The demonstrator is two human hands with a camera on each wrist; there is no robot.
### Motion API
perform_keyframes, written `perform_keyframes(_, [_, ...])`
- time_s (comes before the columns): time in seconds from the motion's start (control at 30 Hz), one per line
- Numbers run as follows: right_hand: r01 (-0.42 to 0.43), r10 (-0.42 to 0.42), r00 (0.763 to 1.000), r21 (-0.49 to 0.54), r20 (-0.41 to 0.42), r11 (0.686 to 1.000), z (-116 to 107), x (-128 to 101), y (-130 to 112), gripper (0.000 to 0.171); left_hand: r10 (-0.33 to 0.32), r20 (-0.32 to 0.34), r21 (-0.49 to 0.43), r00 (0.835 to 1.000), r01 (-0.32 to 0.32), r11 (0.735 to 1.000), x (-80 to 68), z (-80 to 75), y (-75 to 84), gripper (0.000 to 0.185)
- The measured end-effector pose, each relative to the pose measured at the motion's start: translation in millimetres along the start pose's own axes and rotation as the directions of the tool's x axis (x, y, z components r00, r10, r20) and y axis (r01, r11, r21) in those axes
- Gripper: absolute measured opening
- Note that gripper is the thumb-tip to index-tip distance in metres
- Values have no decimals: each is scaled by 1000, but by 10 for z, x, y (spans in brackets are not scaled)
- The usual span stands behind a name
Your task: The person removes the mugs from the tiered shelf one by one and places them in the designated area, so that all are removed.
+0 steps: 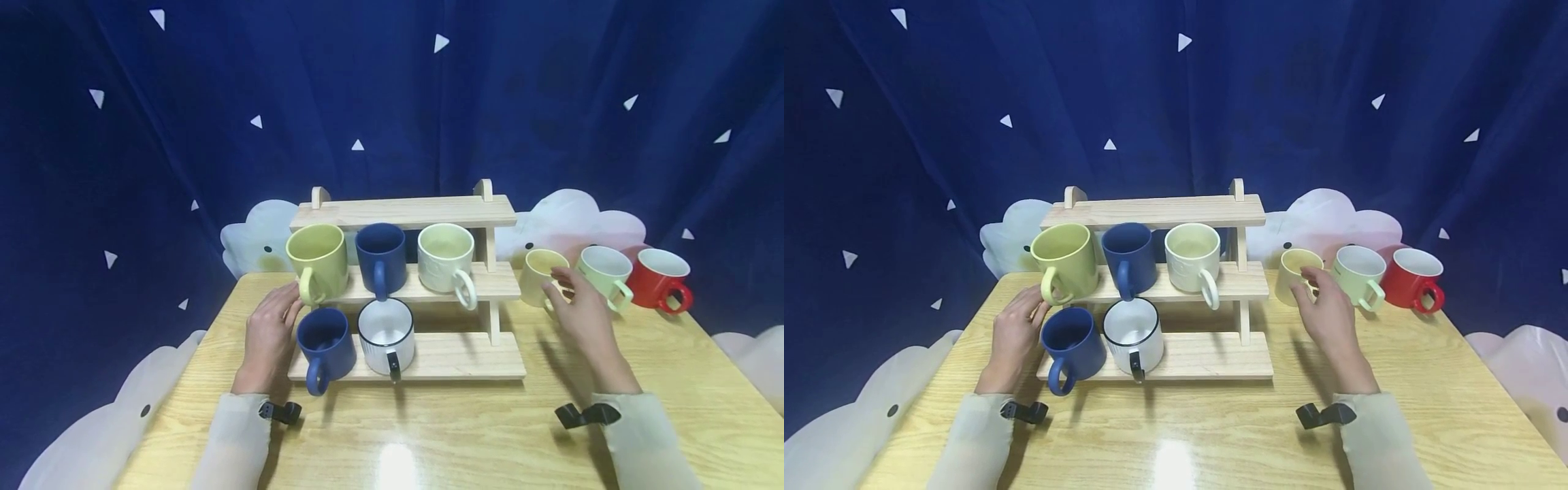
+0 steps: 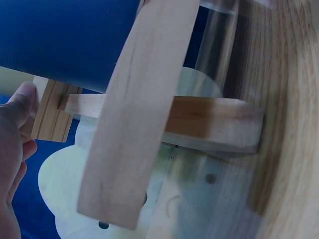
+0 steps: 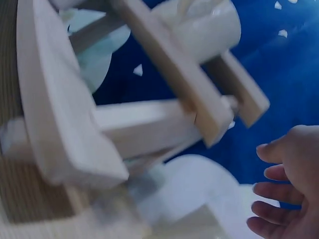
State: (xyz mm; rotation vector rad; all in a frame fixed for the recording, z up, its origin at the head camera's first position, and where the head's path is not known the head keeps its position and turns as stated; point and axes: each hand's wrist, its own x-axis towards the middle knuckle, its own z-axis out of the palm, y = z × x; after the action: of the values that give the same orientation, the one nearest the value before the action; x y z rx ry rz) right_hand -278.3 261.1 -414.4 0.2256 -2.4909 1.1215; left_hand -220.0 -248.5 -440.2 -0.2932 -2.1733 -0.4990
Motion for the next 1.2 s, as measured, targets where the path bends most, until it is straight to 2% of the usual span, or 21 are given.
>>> perform_keyframes(0.23, [81,-85,995,82,49,993,-1,-76,-355,46,7,0,5,1000,-7,1000,10,1,-9,28])
perform_keyframes(0.47, [167,-177,981,123,77,978,16,-142,-538,44,2,-1,1,1000,-2,1000,15,-5,-5,29])
perform_keyframes(0.8, [353,-361,928,90,90,931,85,-257,-714,42,7,1,7,1000,-7,1000,23,-15,6,29])
perform_keyframes(1.07, [432,-431,898,12,91,902,158,-341,-810,42,19,1,2,1000,-19,1000,0,4,23,28])
perform_keyframes(1.2, [437,-433,896,-20,99,899,186,-326,-892,42,16,-5,11,1000,-16,1000,3,-5,19,28])
